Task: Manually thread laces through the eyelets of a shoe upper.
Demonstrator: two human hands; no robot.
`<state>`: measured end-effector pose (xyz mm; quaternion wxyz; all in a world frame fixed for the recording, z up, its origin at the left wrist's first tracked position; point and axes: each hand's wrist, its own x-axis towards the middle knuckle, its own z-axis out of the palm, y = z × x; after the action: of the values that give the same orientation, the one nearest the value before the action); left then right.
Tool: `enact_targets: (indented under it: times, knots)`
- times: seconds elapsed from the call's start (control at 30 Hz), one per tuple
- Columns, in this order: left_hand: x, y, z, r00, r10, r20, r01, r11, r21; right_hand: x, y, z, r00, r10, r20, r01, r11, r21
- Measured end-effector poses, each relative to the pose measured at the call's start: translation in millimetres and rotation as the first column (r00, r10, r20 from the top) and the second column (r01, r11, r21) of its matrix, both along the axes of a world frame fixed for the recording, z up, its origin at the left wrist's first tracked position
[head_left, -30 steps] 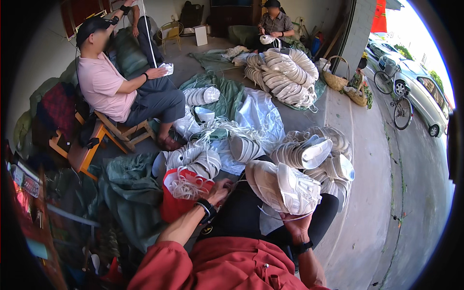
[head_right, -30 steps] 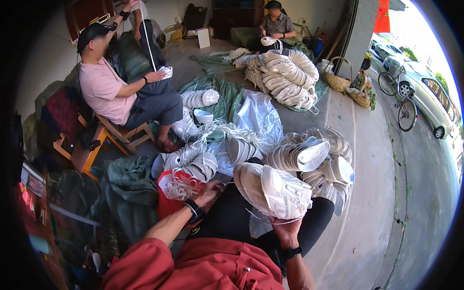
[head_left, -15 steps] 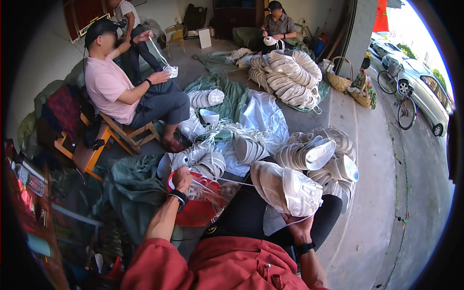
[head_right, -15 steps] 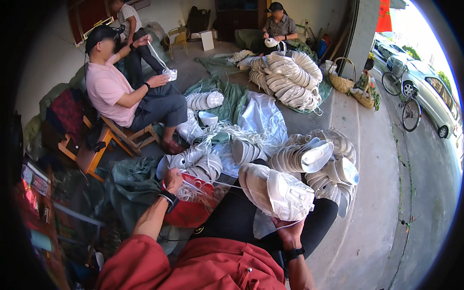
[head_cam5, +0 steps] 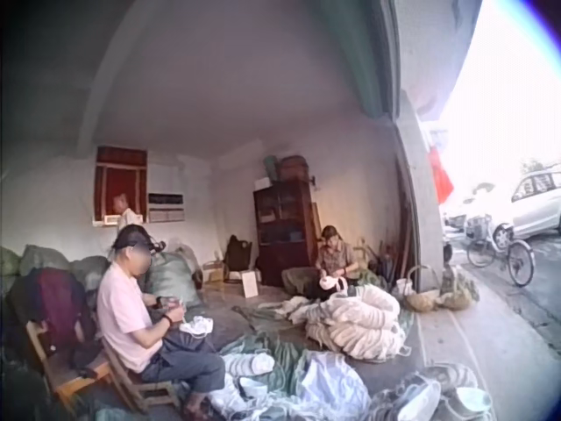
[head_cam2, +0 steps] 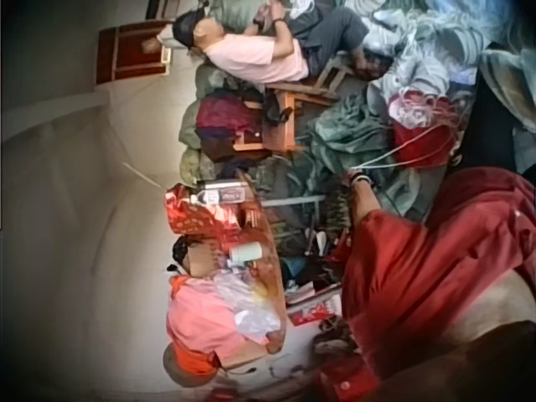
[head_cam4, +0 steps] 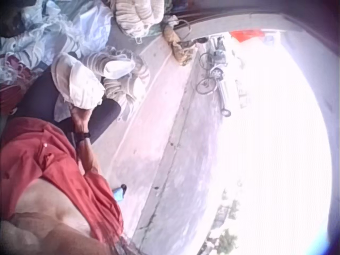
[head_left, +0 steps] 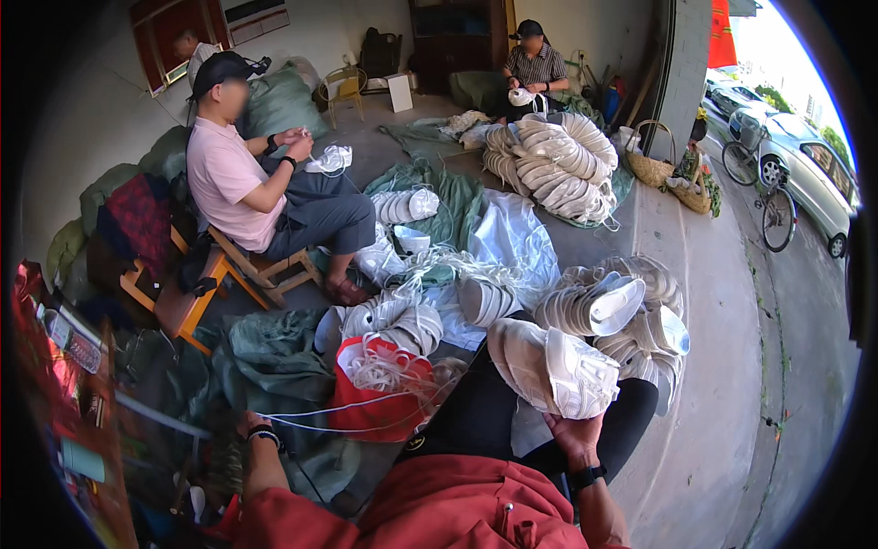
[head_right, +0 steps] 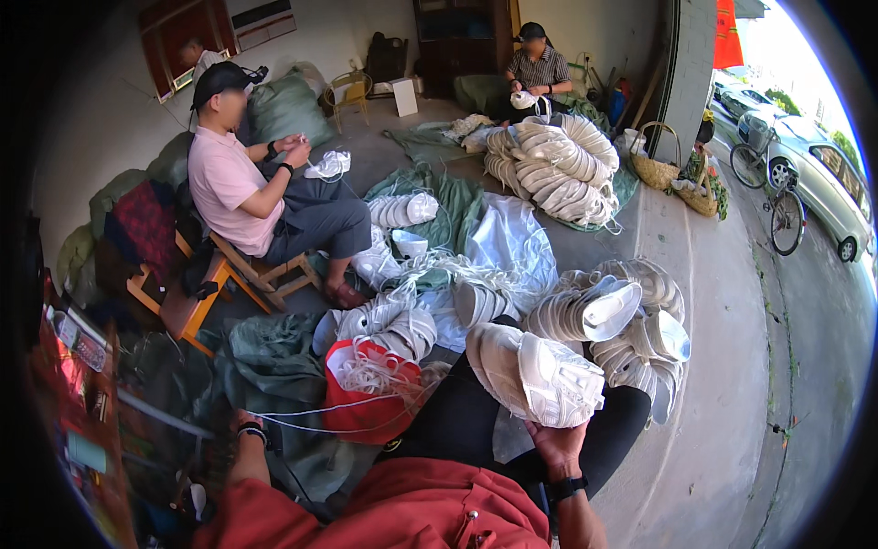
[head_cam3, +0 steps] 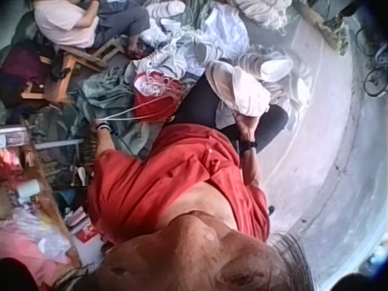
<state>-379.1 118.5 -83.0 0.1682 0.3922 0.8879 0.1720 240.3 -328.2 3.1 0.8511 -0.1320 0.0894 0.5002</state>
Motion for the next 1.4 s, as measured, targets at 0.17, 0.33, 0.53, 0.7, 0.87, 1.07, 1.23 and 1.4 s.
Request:
enact_targets:
  times: [0.17,0.33,0.53,0.7,0.87,1.07,1.23,1.4]
  knots:
    - [-6.0,20.5,42.1,0.817,0.232,0.527,-0.358,0.922,0.149,-0.6,-0.9,8.1,1.0,-0.005,0.023,0.006,1.0,-0.023]
    - [-20.3,36.3,119.7,0.432,0.051,0.9,-0.753,0.57,0.329,-3.7,1.3,12.5,0.999,-0.044,0.016,0.045,0.998,-0.046]
    - [63.6,33.9,81.7,0.805,-0.086,0.587,-0.063,0.972,0.228,-1.8,6.2,6.4,0.998,-0.045,-0.049,0.04,0.995,-0.094]
    - [257.9,-20.1,22.4,0.526,-0.805,0.273,0.803,0.577,0.153,3.8,5.9,12.2,0.999,-0.019,0.036,0.023,0.994,-0.108]
    - [405.4,-120.2,38.0,-0.199,-0.972,0.124,0.921,-0.142,0.362,-0.4,9.1,22.2,0.998,-0.015,0.069,0.02,0.997,-0.078]
    - [459.7,-121.8,-2.6,-0.52,-0.838,0.161,0.847,-0.483,0.222,-2.3,22.0,40.9,0.99,-0.051,0.132,0.065,0.993,-0.103]
    - [435.6,-135.0,0.5,-0.199,-0.855,0.479,0.961,-0.076,0.264,11.8,45.2,60.4,0.99,-0.05,0.131,0.05,0.999,0.005]
    - [400.4,-117.9,29.9,0.013,-0.667,0.745,0.911,0.315,0.266,26.5,62.0,58.2,0.996,0.014,0.086,-0.019,0.998,0.053]
